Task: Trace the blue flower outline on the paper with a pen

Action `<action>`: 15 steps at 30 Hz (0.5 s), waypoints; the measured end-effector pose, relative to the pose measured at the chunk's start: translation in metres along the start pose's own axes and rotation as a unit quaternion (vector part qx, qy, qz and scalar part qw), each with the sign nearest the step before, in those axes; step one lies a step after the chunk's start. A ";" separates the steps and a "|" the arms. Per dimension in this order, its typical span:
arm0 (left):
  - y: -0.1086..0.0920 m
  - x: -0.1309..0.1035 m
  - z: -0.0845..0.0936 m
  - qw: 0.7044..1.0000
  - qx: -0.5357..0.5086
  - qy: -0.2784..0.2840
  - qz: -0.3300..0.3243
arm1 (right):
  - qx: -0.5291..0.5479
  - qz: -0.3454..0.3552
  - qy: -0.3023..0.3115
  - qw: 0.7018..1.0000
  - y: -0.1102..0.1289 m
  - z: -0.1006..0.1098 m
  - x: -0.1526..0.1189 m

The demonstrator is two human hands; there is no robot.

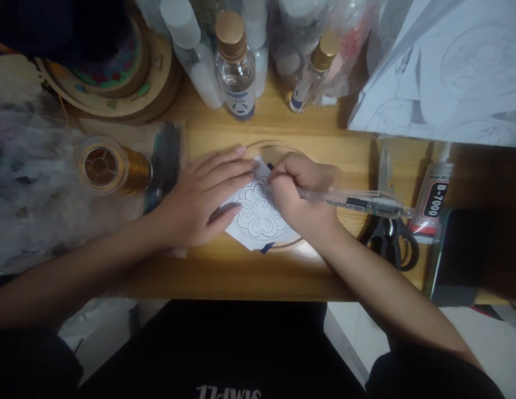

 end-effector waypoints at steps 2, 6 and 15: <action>-0.001 0.000 0.000 1.000 0.008 0.001 -0.001 | -0.005 -0.014 0.002 1.000 -0.001 0.000 -0.001; -0.002 0.001 0.001 1.000 0.019 0.000 0.000 | 0.007 -0.004 -0.012 1.000 -0.002 0.002 -0.002; -0.001 0.001 0.000 1.000 0.001 0.005 0.005 | 0.005 0.022 -0.009 1.000 0.002 0.001 -0.001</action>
Point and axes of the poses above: each hand's wrist, its own x-axis towards the middle knuckle, its own z-axis out of the back of the hand, y = z × x, the point moved 5 cm from there along x, towards the middle knuckle, and after that the axes turned 2 degrees about -x, right-handed, at the moved point
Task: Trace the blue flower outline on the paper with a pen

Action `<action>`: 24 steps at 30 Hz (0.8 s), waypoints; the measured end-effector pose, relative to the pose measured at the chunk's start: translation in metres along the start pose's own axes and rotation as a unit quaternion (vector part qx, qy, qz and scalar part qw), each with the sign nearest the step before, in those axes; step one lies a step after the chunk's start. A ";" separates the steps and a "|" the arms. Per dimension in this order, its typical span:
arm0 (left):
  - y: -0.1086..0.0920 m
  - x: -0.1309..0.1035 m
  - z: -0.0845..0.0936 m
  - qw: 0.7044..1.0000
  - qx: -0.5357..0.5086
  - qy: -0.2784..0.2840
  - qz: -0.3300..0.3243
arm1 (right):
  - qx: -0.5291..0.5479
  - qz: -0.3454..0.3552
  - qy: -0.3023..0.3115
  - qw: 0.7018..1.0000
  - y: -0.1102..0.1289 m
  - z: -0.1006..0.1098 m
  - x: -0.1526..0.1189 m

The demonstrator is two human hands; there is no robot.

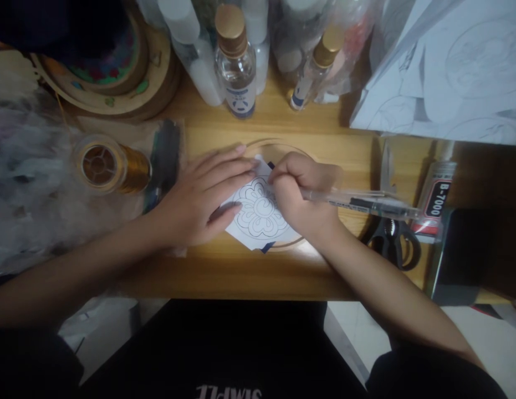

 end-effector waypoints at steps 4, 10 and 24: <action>0.000 0.000 0.000 1.000 0.005 0.002 0.006 | -0.027 -0.028 0.007 0.999 -0.003 0.000 -0.001; -0.001 0.000 0.000 1.000 0.027 -0.009 -0.013 | -0.026 -0.031 0.008 0.999 -0.001 0.001 -0.002; 0.000 -0.001 0.001 1.000 0.018 -0.003 -0.008 | -0.002 -0.018 0.009 1.000 0.000 0.000 -0.001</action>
Point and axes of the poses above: each hand's wrist, its own x-axis towards the middle knuckle, its own z-axis out of the back of the hand, y = z × x, the point moved 5 cm from there along x, towards the middle knuckle, and after that the axes turned 2 degrees about -x, right-handed, at the moved point
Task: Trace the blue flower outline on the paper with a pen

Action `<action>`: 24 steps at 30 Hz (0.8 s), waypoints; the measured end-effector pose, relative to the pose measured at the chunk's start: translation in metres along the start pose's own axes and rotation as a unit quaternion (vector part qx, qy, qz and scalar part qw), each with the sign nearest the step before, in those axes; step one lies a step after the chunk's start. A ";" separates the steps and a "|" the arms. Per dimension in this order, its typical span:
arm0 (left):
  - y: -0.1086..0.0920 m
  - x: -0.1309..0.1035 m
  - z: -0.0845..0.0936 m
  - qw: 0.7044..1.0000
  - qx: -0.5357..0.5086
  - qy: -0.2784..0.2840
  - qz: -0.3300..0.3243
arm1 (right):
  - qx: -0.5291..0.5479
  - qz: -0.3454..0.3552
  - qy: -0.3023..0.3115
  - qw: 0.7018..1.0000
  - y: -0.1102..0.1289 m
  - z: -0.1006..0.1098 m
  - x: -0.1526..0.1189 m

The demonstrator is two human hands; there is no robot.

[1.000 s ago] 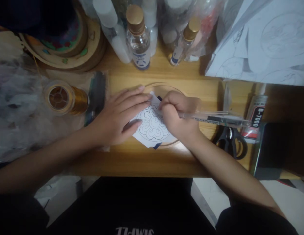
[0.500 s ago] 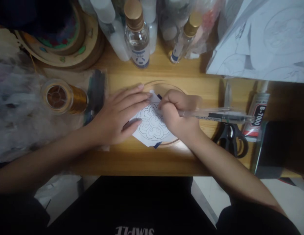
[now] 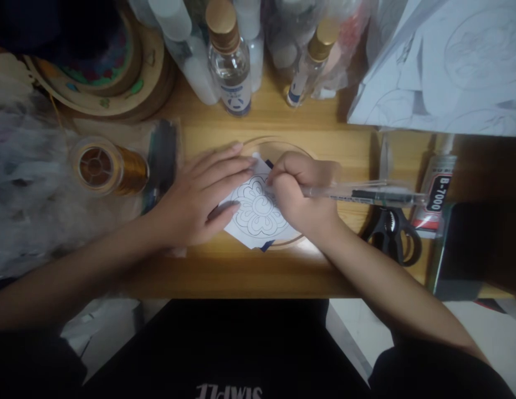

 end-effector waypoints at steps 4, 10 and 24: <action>-0.001 0.000 0.001 1.000 0.003 -0.003 -0.007 | -0.010 -0.014 0.005 1.000 -0.002 -0.001 -0.001; -0.001 0.000 0.000 1.000 0.005 -0.005 -0.009 | -0.012 -0.002 0.009 1.000 -0.002 -0.001 0.000; 0.000 0.000 0.000 1.000 0.021 -0.008 -0.005 | -0.003 0.000 0.000 1.000 -0.001 0.000 0.000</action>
Point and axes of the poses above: each hand's wrist, its own x-axis towards the middle knuckle, its own z-axis out of the back of the hand, y = z × x, the point moved 5 cm from there along x, towards the middle knuckle, and after that the axes turned 2 degrees about -x, right-handed, at the moved point
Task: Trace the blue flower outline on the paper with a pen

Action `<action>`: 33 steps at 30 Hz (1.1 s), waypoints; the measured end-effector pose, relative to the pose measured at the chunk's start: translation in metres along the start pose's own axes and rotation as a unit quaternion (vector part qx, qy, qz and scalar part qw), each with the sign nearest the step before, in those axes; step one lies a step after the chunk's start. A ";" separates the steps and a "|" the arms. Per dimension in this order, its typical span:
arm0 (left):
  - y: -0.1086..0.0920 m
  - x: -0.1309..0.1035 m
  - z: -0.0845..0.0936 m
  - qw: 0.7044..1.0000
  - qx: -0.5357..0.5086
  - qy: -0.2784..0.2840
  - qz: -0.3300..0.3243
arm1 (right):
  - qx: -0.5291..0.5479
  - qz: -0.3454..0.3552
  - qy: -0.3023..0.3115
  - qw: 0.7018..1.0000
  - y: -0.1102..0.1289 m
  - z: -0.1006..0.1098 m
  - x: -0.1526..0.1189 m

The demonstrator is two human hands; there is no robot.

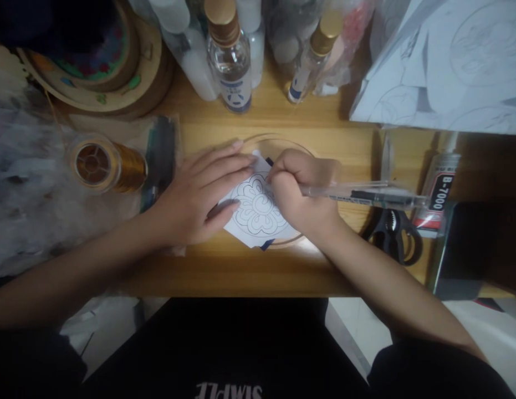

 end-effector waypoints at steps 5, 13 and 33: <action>0.000 0.000 0.000 1.000 -0.001 0.004 0.001 | -0.012 0.007 -0.003 1.000 0.001 0.001 0.000; 0.000 -0.001 -0.001 1.000 -0.004 0.001 -0.001 | -0.019 0.021 0.006 1.000 0.001 0.000 0.000; 0.001 -0.001 -0.001 1.000 -0.021 -0.001 -0.002 | -0.007 0.028 0.021 0.999 0.001 -0.001 0.000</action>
Point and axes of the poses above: each hand's wrist, its own x-axis towards the middle knuckle, its own z-axis out of the back of the hand, y = z × x, the point moved 5 cm from there along x, towards the middle knuckle, and after that the axes turned 2 degrees about -x, right-handed, at the moved point
